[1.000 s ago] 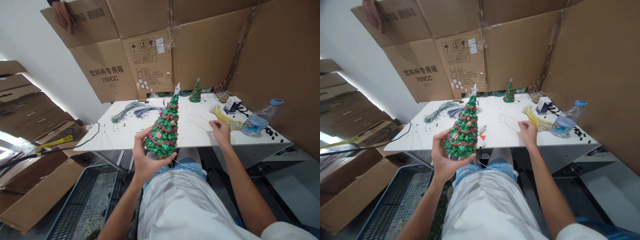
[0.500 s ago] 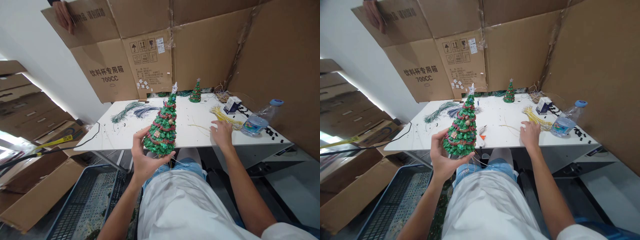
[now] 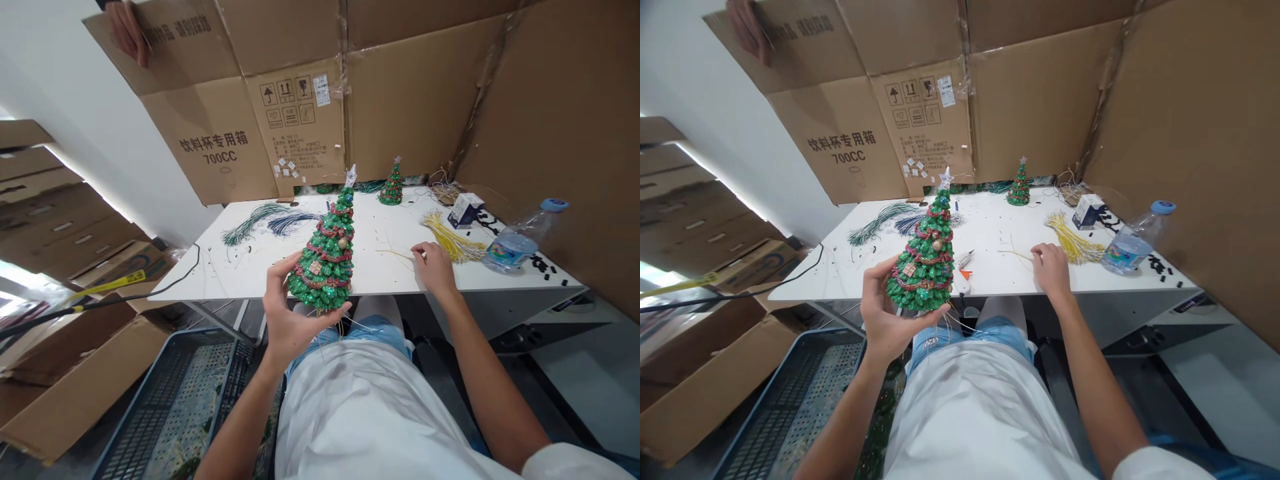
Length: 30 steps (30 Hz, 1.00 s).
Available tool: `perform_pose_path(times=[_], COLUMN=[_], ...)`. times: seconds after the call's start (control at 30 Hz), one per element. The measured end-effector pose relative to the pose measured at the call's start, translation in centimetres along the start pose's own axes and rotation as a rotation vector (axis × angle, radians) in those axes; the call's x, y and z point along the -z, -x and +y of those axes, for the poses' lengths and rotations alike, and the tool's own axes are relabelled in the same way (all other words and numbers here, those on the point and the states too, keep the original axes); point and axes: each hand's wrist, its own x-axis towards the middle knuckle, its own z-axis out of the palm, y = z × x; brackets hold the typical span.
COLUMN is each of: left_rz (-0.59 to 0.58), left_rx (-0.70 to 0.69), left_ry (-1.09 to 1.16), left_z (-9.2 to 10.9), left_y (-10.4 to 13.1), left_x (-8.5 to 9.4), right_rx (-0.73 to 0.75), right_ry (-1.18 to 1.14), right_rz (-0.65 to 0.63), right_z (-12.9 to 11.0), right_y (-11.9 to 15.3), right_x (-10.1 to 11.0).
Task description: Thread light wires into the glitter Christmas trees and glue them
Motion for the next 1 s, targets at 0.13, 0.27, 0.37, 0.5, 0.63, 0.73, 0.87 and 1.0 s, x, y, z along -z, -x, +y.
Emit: perform_pose_path(times=[0.13, 0.27, 0.37, 0.5, 0.63, 0.73, 0.87, 1.0], left_rz=[-0.001, 0.005, 0.008, 0.009, -0.004, -0.023, -0.042, -0.085], left_rx=[-0.003, 0.009, 0.035, 0.055, 0.094, 0.136, 0.196, 0.269], left_ry=[-0.009, -0.002, 0.011, 0.012, 0.022, 0.077, 0.176, 0.290], left_z=[0.1, 0.2, 0.2, 0.2, 0.3, 0.4, 0.1, -0.3], left_y=[-0.1, 0.0, 0.0, 0.1, 0.0, 0.0, 0.0, 0.0], left_x=[0.0, -0.1, -0.1, -0.1, -0.1, 0.0, 0.2, 0.4], right_rx=[-0.012, -0.087, -0.147, -0.217, -0.238, -0.244, -0.286, -0.307], right_ry=[-0.099, -0.224, -0.367, -0.668, -0.963, -1.106, -1.358, -1.460], right_rz=[0.075, 0.176, 0.220, 0.183, 0.017, -0.083, -0.197, -0.288], right_z=[-1.1, -2.2, -3.1, -4.5, -7.0, -9.4, -12.5, -14.6], right_y=[-0.3, -0.4, -0.6, -0.8, -0.7, -0.3, 0.7, 1.6], right_x=[0.7, 1.3, 2.0, 3.3, 5.8, 7.6, 9.1, 9.6])
